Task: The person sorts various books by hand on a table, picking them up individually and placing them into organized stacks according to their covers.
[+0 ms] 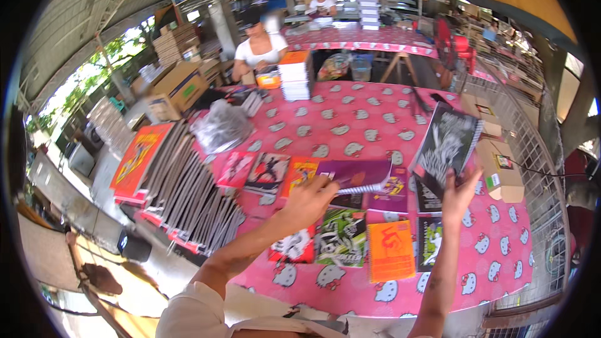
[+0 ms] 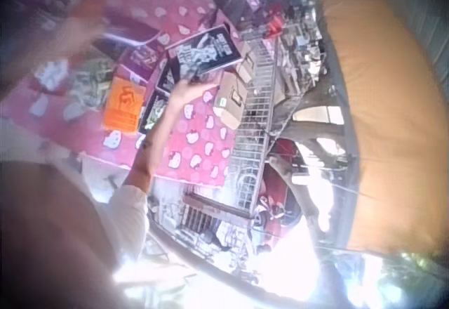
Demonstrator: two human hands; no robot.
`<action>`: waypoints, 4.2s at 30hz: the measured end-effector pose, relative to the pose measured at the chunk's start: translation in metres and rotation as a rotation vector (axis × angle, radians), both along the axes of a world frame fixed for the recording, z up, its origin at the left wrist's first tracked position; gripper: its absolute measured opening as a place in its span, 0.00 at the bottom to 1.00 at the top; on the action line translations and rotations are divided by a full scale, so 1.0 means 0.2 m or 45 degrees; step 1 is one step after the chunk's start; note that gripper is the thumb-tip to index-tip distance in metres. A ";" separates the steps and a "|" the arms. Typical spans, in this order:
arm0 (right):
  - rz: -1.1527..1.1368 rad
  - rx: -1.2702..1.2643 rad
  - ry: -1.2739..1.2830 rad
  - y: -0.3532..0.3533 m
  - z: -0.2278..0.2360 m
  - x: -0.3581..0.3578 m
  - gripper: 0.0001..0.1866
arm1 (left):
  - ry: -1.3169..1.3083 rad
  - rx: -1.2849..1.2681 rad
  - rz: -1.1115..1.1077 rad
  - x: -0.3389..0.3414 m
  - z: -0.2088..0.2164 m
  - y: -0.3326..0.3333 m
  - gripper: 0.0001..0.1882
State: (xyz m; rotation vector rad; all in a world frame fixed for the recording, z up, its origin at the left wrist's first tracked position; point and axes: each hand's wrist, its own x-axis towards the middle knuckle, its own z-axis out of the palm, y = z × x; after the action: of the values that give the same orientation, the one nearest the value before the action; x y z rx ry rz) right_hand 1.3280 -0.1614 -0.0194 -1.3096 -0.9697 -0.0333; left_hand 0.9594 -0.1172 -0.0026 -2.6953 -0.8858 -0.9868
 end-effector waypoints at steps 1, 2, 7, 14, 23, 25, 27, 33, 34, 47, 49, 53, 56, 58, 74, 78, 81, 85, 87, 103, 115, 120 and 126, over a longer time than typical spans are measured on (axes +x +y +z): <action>0.286 0.261 0.078 -0.04 0.25 -0.34 0.42 | -0.067 0.088 0.205 -0.21 0.16 -0.20 0.14; 0.401 0.360 0.123 -0.11 0.46 -0.64 0.41 | -0.137 0.189 0.386 -0.42 0.34 -0.41 0.16; 0.973 0.474 0.110 -0.12 0.81 -1.49 0.36 | -1.133 0.751 0.507 -1.21 1.06 -0.80 0.27; 1.052 -0.398 -0.659 0.10 0.86 -2.58 0.42 | -0.969 0.030 0.694 -2.00 1.34 -0.52 0.34; 0.763 -0.438 -0.447 -0.03 -0.07 -1.86 0.31 | -0.515 0.286 0.692 -1.72 1.02 -0.98 0.30; 0.282 -0.950 -0.720 -0.07 -0.58 -1.07 0.27 | -0.357 0.102 0.295 -1.21 0.58 -0.93 0.31; 0.074 -1.359 -0.372 -0.21 -0.85 -0.47 0.26 | -0.152 -0.631 -0.218 -0.62 0.27 -1.01 0.40; -0.102 -1.549 -0.626 -0.69 -0.83 0.00 0.40 | 0.233 -0.587 -0.262 0.45 -0.83 -0.96 0.48; -0.087 -1.565 -0.631 -0.74 -0.79 -0.01 0.40 | 0.245 -0.600 -0.168 0.53 -0.89 -0.97 0.50; 0.338 -0.685 -0.483 -0.96 -0.53 0.05 0.16 | -0.512 -0.510 -0.210 0.26 -0.35 -1.05 0.24; 0.542 -0.587 -0.647 -0.97 -0.70 0.06 0.17 | -0.557 -0.245 -0.334 0.26 -0.15 -1.03 0.28; 0.944 -0.625 -0.380 -0.96 -0.95 0.11 0.20 | 0.052 -0.098 -0.386 0.43 -0.70 -1.01 0.28; 0.401 -0.524 -0.139 -0.95 -0.89 0.16 0.20 | 0.283 -0.279 -0.379 0.48 -0.89 -1.08 0.30; 0.374 -0.601 -0.145 -0.96 -0.80 0.11 0.19 | 0.157 -0.466 -0.188 0.49 -0.86 -1.01 0.30; 0.530 -1.330 -0.852 -0.92 -0.06 -0.43 0.28 | -0.095 -0.376 -0.428 0.48 -0.01 -0.68 0.16; 0.522 -0.695 0.048 -0.97 -0.55 -0.17 0.32 | -0.350 -0.389 1.056 -0.19 -0.50 -0.27 0.26; -0.041 -1.014 -0.546 -1.07 -0.91 -0.24 0.37 | 0.196 -0.375 1.578 -0.77 -1.13 -0.37 0.36; -0.146 -1.117 -0.326 -1.07 -0.93 -0.24 0.38 | -0.454 -1.187 0.829 -0.50 -0.84 -0.35 0.23; -0.089 -1.109 -0.138 -1.03 -1.03 -0.12 0.37 | -0.747 -1.187 0.317 -0.09 -0.59 -0.43 0.09; -0.138 -0.582 0.241 -1.24 -0.95 0.02 0.17 | -0.070 -0.705 1.484 -0.88 -0.79 0.84 0.32; -0.077 -0.736 -1.468 -0.20 0.08 -1.09 0.29 | 0.345 0.243 0.643 -0.31 -0.41 0.39 0.20; 0.371 -1.313 -0.680 -0.26 -0.06 -0.83 0.21 | -0.579 -1.278 0.572 -0.46 0.07 0.63 0.15; 0.249 -0.482 0.594 -0.69 -0.25 -0.57 0.18 | 0.104 -0.374 1.750 -0.99 -1.16 1.01 0.28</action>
State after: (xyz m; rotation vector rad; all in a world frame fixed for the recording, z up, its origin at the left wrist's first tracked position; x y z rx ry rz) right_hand 1.2149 -0.2992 -0.0689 -1.4693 -0.7133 0.6069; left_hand 0.7616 0.0839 -0.2341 -1.4886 -2.3894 -0.3826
